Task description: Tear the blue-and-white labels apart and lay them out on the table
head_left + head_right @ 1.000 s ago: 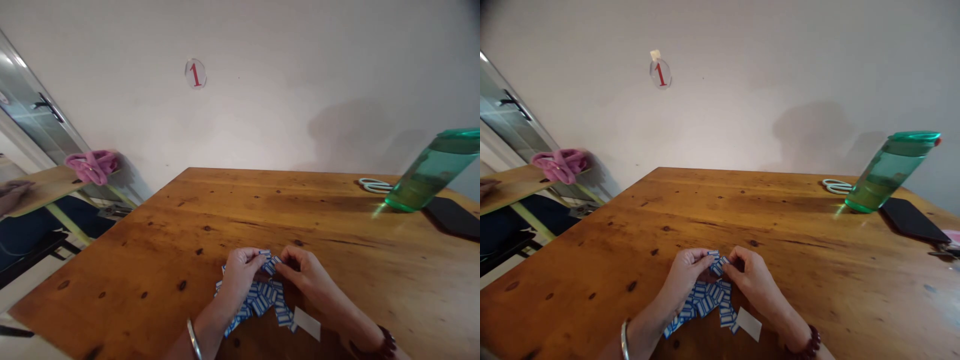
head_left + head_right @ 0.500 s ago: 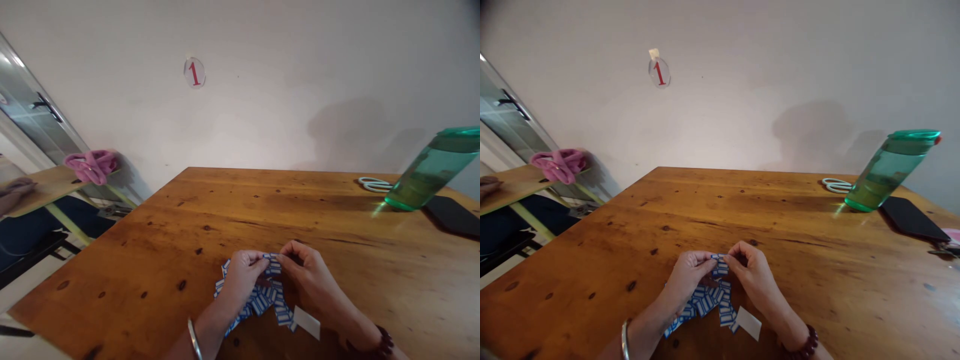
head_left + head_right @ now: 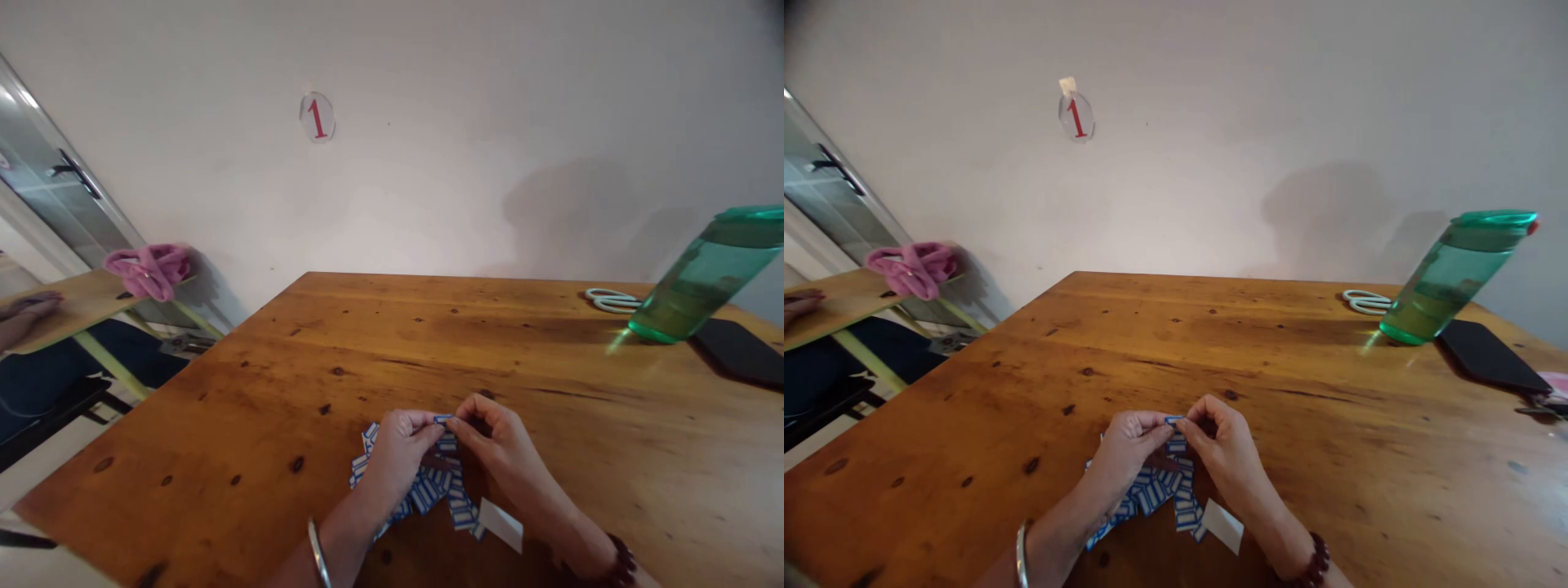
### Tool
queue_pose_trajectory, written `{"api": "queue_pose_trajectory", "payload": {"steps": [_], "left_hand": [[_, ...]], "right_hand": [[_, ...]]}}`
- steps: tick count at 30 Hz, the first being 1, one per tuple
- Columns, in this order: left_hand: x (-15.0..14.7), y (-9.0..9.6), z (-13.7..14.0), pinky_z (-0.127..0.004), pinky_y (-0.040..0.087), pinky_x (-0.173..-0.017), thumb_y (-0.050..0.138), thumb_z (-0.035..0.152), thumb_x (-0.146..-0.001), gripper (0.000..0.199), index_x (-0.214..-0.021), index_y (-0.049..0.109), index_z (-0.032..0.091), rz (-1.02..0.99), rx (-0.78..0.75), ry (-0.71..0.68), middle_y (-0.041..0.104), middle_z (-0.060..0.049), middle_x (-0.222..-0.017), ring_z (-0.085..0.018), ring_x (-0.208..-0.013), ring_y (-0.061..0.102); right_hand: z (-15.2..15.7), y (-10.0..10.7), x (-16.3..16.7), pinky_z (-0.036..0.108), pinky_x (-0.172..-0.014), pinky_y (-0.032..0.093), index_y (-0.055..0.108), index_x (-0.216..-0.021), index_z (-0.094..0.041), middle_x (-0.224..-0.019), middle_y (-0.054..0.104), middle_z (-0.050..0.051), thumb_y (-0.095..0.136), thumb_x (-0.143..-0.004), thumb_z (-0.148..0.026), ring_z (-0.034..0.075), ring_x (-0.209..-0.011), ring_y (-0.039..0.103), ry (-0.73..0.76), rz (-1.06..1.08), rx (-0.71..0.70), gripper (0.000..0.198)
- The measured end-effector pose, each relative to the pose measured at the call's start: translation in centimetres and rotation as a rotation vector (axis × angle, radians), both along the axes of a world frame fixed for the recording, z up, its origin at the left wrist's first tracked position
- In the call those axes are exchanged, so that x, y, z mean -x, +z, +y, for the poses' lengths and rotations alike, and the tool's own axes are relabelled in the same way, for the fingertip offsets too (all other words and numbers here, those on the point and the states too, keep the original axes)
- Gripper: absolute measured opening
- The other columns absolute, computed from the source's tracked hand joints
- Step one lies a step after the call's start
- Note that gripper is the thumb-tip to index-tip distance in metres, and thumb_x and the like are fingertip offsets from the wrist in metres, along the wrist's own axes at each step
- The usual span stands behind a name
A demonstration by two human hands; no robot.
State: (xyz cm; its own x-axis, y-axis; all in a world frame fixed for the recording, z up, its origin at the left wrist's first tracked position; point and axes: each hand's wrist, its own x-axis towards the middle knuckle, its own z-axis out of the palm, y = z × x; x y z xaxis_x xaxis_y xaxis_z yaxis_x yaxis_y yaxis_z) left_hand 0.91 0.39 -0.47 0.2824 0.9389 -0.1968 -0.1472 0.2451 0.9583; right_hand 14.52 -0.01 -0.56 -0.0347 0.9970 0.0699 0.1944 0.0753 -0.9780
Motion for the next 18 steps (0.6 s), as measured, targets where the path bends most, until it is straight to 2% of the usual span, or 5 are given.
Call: {"api": "queue_pose_trajectory", "payload": {"steps": [5,8,13,18], "left_hand": [[0.0,0.0,-0.1,-0.029,0.048,-0.054,0.071,0.043,-0.055,0.032,-0.062,0.069,0.013,-0.003,-0.001,-0.008,0.06,0.0,-0.055,-0.013,-0.052,0.053],[0.2,0.4,0.0,-0.028,0.049,-0.055,0.07,0.038,-0.058,0.026,-0.063,0.068,0.012,-0.014,-0.006,0.043,0.062,-0.001,-0.058,-0.014,-0.054,0.056],[1.0,1.1,0.6,-0.026,0.05,-0.054,0.068,0.028,-0.061,0.018,-0.068,0.067,0.012,-0.038,0.03,0.237,0.066,-0.004,-0.063,-0.017,-0.062,0.061],[1.1,1.5,0.7,-0.024,0.05,-0.054,0.067,0.024,-0.062,0.017,-0.071,0.066,0.01,-0.07,0.048,0.256,0.069,-0.007,-0.066,-0.017,-0.064,0.063]], "right_hand": [[-0.1,-0.1,0.0,0.022,-0.044,0.031,0.048,-0.058,-0.018,-0.051,0.043,-0.005,0.056,-0.07,-0.036,0.01,-0.048,0.038,-0.007,-0.049,-0.027,0.023],[0.0,0.2,-0.3,0.022,-0.046,0.033,0.05,-0.061,-0.018,-0.054,0.048,-0.003,0.053,-0.072,-0.036,0.011,-0.051,0.042,0.031,-0.092,-0.036,0.021],[0.1,0.9,-1.1,0.023,-0.051,0.036,0.054,-0.06,-0.018,-0.056,0.055,-0.001,0.049,-0.071,-0.024,0.013,-0.054,0.049,0.141,-0.373,-0.071,0.013],[-0.6,0.7,-0.7,0.022,-0.051,0.033,0.057,-0.064,-0.019,-0.055,0.057,-0.003,0.049,-0.069,-0.015,0.012,-0.051,0.05,0.24,-0.578,-0.073,0.01]]}}
